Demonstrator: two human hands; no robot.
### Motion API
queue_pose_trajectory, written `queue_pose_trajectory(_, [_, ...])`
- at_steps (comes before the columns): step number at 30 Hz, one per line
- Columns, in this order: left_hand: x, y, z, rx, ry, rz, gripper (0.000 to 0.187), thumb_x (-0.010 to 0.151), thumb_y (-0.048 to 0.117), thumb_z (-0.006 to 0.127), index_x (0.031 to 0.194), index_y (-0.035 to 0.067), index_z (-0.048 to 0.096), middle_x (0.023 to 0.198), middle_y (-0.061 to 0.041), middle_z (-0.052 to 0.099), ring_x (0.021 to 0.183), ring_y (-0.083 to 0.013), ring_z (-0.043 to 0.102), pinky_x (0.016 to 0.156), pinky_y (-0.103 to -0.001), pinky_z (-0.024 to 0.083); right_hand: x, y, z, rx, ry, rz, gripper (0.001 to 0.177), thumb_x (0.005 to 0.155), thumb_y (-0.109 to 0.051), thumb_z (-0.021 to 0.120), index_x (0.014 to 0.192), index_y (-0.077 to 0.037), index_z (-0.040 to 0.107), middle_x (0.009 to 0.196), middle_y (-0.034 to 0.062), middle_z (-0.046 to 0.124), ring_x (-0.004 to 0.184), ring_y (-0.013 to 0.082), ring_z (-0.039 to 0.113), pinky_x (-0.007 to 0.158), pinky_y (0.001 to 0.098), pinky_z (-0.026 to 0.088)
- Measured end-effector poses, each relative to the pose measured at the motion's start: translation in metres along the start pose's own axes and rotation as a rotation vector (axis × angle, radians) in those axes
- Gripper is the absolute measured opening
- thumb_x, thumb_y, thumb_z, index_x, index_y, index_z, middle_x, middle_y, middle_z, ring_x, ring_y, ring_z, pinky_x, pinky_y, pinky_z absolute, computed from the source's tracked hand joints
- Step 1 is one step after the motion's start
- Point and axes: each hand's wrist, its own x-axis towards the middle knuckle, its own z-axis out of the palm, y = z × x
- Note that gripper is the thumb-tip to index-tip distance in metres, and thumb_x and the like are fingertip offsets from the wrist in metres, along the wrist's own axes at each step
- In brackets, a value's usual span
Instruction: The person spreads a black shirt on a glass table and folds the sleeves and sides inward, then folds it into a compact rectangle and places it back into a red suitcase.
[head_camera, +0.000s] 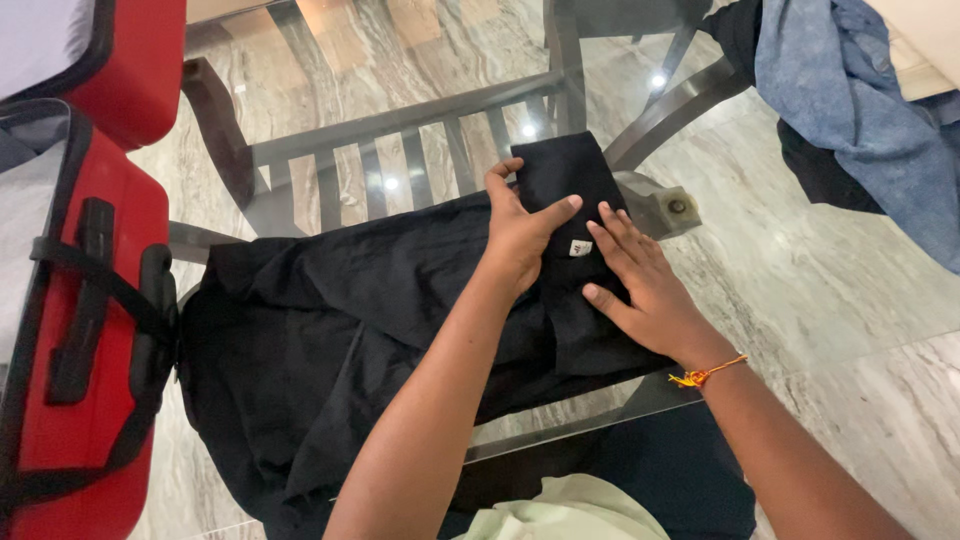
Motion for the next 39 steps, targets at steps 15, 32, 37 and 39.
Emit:
queue_pose_trajectory(15, [-0.027, -0.003, -0.017, 1.141, 0.349, 0.721, 0.046, 0.082, 0.002, 0.069, 0.125, 0.005, 0.055, 0.126, -0.017, 0.055, 0.122, -0.0389, 0.053, 0.106, -0.048, 0.042, 0.004, -0.014, 0.001, -0.272, -0.079, -0.061, 0.077, 0.089, -0.055, 0.059, 0.154, -0.016, 0.043, 0.166, 0.0051, 0.031, 0.154, 0.0304, 0.023, 0.118, 0.0601, 0.021])
queue_pose_trajectory(32, [-0.021, -0.052, -0.022, 1.583, -0.137, 0.46, 0.075, 0.098, 0.065, 0.039, 0.155, 0.015, 0.047, 0.163, -0.023, 0.035, 0.152, -0.051, 0.023, 0.121, -0.066, 0.017, 0.007, -0.018, 0.001, -0.337, -0.17, -0.009, 0.076, 0.089, -0.057, 0.06, 0.153, -0.019, 0.042, 0.164, 0.0061, 0.029, 0.154, 0.0297, 0.017, 0.117, 0.0629, 0.018])
queue_pose_trajectory(37, [-0.006, -0.037, -0.035, 1.412, -0.296, 0.436, 0.079, 0.093, 0.059, 0.057, 0.153, 0.009, 0.044, 0.16, -0.026, 0.032, 0.146, -0.0535, 0.02, 0.114, -0.066, 0.016, -0.002, -0.023, -0.004, -0.197, 0.068, -0.083, 0.052, 0.087, -0.035, 0.071, 0.132, -0.009, 0.064, 0.155, 0.0099, 0.048, 0.148, 0.0324, 0.037, 0.116, 0.0584, 0.028])
queue_pose_trajectory(39, [-0.01, -0.027, -0.041, 1.337, -0.257, 0.498, 0.07, 0.091, 0.046, 0.067, 0.147, 0.008, 0.051, 0.156, -0.023, 0.04, 0.145, -0.0508, 0.028, 0.114, -0.064, 0.023, -0.008, -0.024, -0.005, -0.156, 0.24, -0.098, 0.029, 0.092, -0.018, 0.071, 0.119, -0.008, 0.072, 0.148, 0.0076, 0.061, 0.145, 0.0278, 0.052, 0.122, 0.0521, 0.038])
